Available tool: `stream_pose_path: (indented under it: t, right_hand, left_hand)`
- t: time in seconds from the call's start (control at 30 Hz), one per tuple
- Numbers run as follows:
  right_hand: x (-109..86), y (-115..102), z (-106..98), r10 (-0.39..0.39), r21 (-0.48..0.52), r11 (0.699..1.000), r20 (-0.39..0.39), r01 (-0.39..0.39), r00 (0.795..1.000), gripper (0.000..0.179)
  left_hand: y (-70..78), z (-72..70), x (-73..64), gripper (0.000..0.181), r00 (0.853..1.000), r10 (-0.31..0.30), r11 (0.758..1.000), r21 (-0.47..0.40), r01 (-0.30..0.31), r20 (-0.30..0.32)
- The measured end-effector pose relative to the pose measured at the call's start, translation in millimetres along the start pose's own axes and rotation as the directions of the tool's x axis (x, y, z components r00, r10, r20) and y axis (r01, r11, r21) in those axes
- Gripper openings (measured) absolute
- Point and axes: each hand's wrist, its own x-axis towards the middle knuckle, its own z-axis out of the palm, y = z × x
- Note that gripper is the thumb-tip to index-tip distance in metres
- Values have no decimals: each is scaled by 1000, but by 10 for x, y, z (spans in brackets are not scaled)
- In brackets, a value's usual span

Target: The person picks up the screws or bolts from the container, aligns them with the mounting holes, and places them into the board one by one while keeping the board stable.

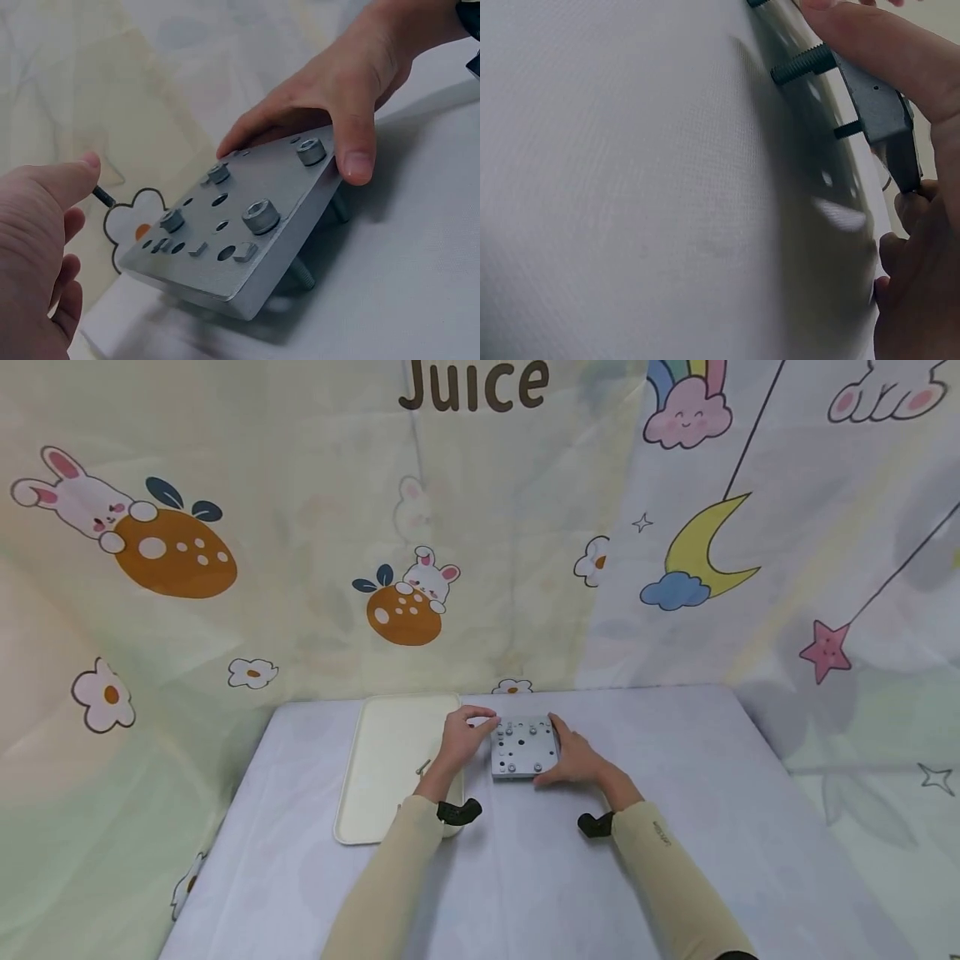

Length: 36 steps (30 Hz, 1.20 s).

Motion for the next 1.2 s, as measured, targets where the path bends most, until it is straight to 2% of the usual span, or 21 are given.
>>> stream_pose_path:
  t: [0.17, 0.33, 0.47, 0.9, 1.2]
  right_hand:
    - [-1, 13, -13, -5, 10, 1000, -13, 5, 1000, 142]
    - [11, 60, 21, 16, 0, 1000, 0, -16, 1000, 143]
    - [25, 68, 55, -1, 21, 1000, -17, 1, 1000, 143]
    - [15, 81, 75, 32, 26, 999, -6, -32, 999, 142]
    - [-17, 73, 96, 26, 29, 999, -9, -26, 1000, 141]
  left_hand:
    - [-43, 77, 24, 18, 1000, 5, 1000, -26, -6, -14]
    - [-123, 135, 38, 19, 999, -28, 999, -41, 27, -24]
    - [-160, 149, 57, 20, 999, -42, 998, -49, 41, -27]
    - [-171, 247, 114, 15, 995, -100, 994, 39, 101, -14]
    - [-234, 286, 138, 15, 992, -121, 991, 45, 123, -33]
